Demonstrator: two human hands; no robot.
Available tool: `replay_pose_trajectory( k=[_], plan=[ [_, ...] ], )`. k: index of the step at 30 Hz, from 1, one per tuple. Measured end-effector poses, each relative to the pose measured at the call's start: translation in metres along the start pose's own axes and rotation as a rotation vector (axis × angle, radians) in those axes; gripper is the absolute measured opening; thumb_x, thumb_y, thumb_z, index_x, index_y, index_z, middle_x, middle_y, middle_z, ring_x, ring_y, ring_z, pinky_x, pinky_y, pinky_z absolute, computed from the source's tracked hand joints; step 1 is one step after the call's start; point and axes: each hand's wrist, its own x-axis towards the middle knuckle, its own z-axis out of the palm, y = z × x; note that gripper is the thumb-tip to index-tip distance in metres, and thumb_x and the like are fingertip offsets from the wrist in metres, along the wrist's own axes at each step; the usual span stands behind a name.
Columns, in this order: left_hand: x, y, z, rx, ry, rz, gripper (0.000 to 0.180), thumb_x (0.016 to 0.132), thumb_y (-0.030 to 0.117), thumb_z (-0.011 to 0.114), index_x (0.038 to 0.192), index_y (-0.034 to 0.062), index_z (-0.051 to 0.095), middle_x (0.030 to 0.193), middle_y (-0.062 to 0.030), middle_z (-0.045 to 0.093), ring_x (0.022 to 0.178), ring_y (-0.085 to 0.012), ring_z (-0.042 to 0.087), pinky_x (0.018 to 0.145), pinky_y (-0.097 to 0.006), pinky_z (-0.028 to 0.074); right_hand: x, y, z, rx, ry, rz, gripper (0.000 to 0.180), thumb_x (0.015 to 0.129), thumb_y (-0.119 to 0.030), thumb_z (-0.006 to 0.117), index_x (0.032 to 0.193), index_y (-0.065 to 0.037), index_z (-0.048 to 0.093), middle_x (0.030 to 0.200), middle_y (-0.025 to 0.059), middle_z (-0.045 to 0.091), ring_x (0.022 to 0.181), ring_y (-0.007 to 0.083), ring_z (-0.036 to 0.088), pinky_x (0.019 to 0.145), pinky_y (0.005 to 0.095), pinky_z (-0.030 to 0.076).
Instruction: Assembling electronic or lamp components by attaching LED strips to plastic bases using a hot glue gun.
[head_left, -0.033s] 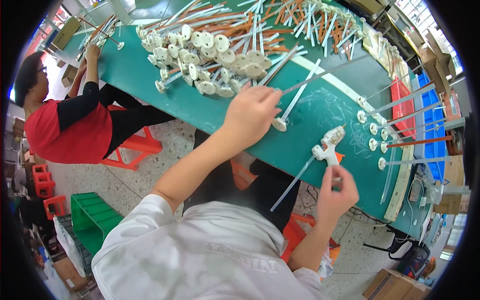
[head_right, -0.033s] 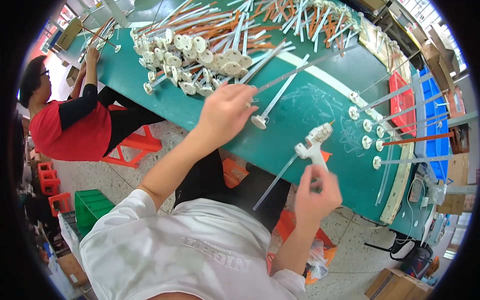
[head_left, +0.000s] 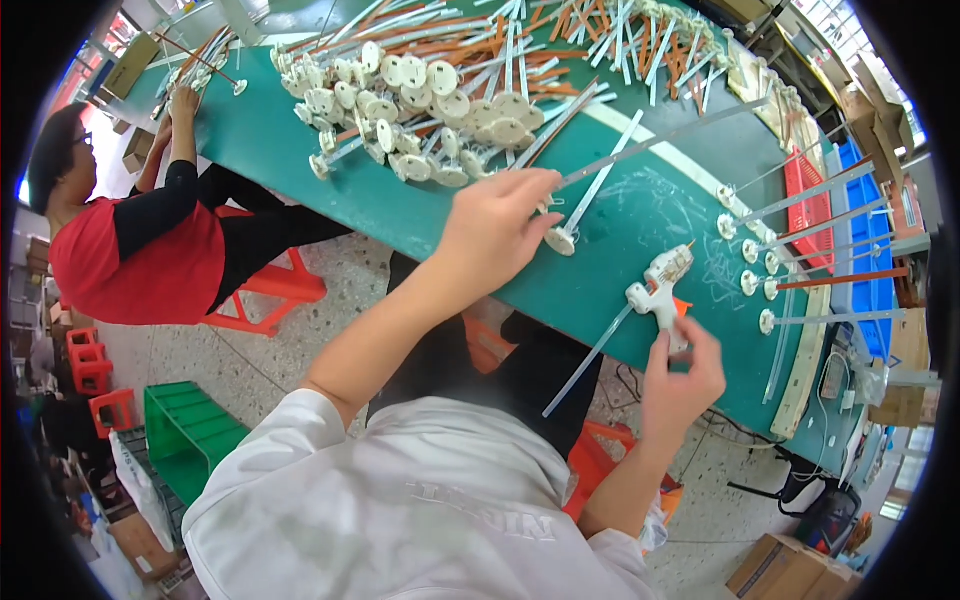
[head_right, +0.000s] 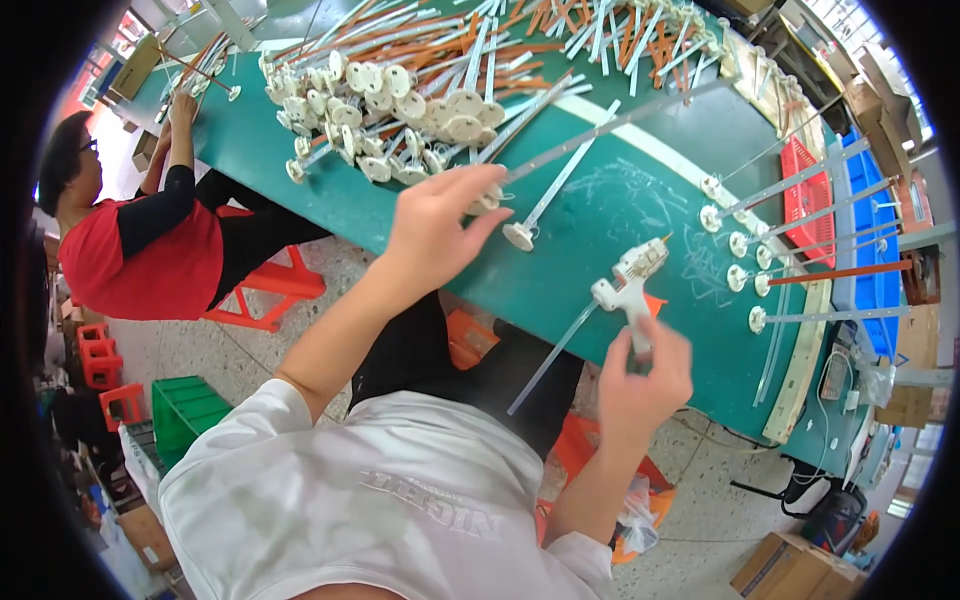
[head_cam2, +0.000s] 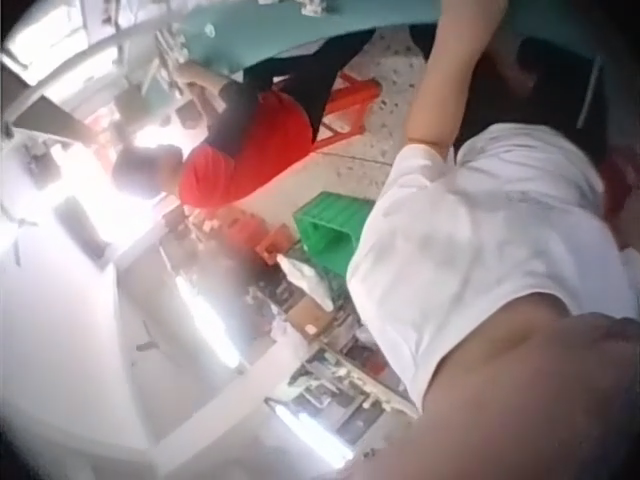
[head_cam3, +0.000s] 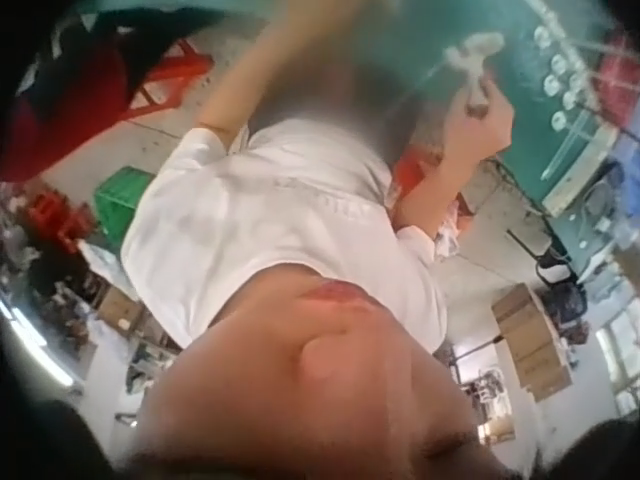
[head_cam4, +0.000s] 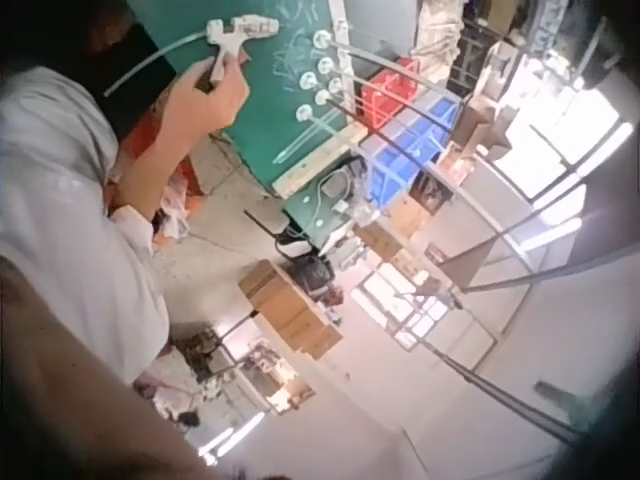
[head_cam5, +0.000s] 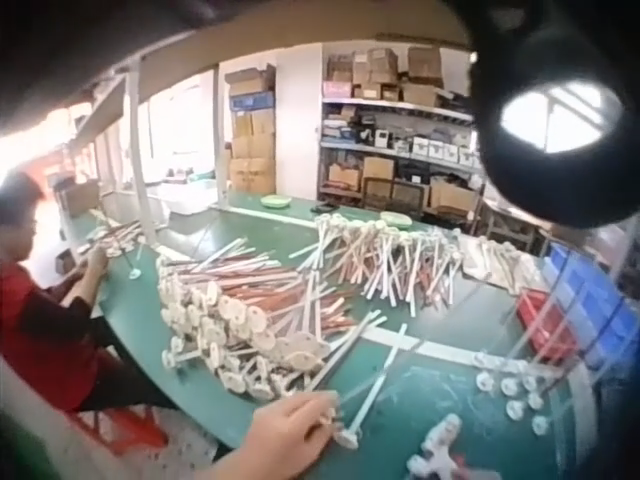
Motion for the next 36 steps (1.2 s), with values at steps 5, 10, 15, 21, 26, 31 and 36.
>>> replay_pose_trajectory(
  k=[5, 10, 15, 21, 26, 31, 36],
  plan=[
    [-0.030, 0.017, -0.030, -0.365, 0.026, -0.137, 0.044, 0.072, -0.007, 0.075, 0.112, -0.0054, 0.058, 0.111, -0.0139, 0.061, 0.100, -0.0190, 0.062, 0.088, -0.032, 0.053, 0.018, 0.020, 0.006, -0.382, -0.222, -0.091, 0.058, 0.063, 0.001, 0.058, 0.121, -0.001, 0.050, 0.123, 0.0175, 0.051, 0.112, 0.0344, 0.048, 0.094, 0.0437, 0.040],
    [-0.052, 0.023, -0.044, -0.725, 0.036, -0.279, 0.058, 0.069, -0.008, 0.077, 0.120, -0.0049, 0.047, 0.120, -0.0175, 0.056, 0.113, -0.0222, 0.056, 0.096, -0.035, 0.049, 0.036, 0.034, 0.023, -0.406, -0.328, -0.053, 0.050, 0.065, 0.002, 0.056, 0.114, 0.001, 0.051, 0.116, 0.0196, 0.055, 0.101, 0.0362, 0.055, 0.087, 0.0395, 0.045],
    [-0.066, 0.024, -0.054, -0.822, 0.107, -0.299, 0.060, 0.067, -0.005, 0.080, 0.117, -0.0035, 0.047, 0.119, -0.0198, 0.056, 0.109, -0.0205, 0.058, 0.094, -0.035, 0.051, 0.037, 0.034, 0.011, 0.391, -0.406, 0.273, 0.053, 0.062, 0.001, 0.054, 0.115, 0.004, 0.050, 0.096, 0.0166, 0.060, 0.082, 0.0238, 0.061, 0.064, 0.0291, 0.049],
    [-0.071, 0.022, -0.072, -0.720, 0.025, -0.228, 0.061, 0.064, -0.002, 0.083, 0.115, -0.0073, 0.049, 0.115, -0.0227, 0.059, 0.105, -0.0228, 0.061, 0.092, -0.034, 0.050, -0.011, -0.003, -0.013, 1.344, -0.634, 0.289, 0.043, 0.066, -0.001, 0.055, 0.108, 0.007, 0.049, 0.090, 0.0192, 0.058, 0.050, 0.0173, 0.053, 0.043, 0.0261, 0.043],
    [-0.074, 0.023, -0.082, -0.635, -0.040, -0.220, 0.060, 0.065, 0.001, 0.084, 0.114, -0.0128, 0.055, 0.113, -0.0263, 0.061, 0.102, -0.0266, 0.063, 0.091, -0.036, 0.051, -0.050, -0.032, -0.013, 1.049, -0.627, 0.103, 0.018, 0.084, -0.007, 0.059, 0.097, 0.005, 0.056, 0.089, 0.0236, 0.062, 0.069, 0.0282, 0.061, 0.048, 0.0324, 0.052],
    [-0.075, 0.026, -0.079, -0.676, 0.042, -0.236, 0.050, 0.064, -0.001, 0.083, 0.110, -0.0092, 0.062, 0.103, -0.0186, 0.067, 0.075, -0.0154, 0.067, 0.066, -0.026, 0.054, -0.053, -0.051, -0.004, 0.800, -0.511, 0.015, 0.024, 0.068, -0.014, 0.070, 0.088, 0.000, 0.069, 0.076, 0.0118, 0.066, 0.063, 0.0269, 0.063, 0.056, 0.0333, 0.050],
    [-0.076, 0.027, -0.082, -0.530, 0.008, -0.151, 0.049, 0.064, 0.001, 0.083, 0.108, -0.0072, 0.064, 0.104, -0.0198, 0.067, 0.069, -0.0155, 0.067, 0.058, -0.024, 0.055, -0.054, -0.053, 0.000, 0.624, -0.507, -0.074, 0.030, 0.060, -0.005, 0.071, 0.089, 0.000, 0.069, 0.073, 0.0126, 0.065, 0.060, 0.0285, 0.062, 0.053, 0.0319, 0.049]
  ],
)
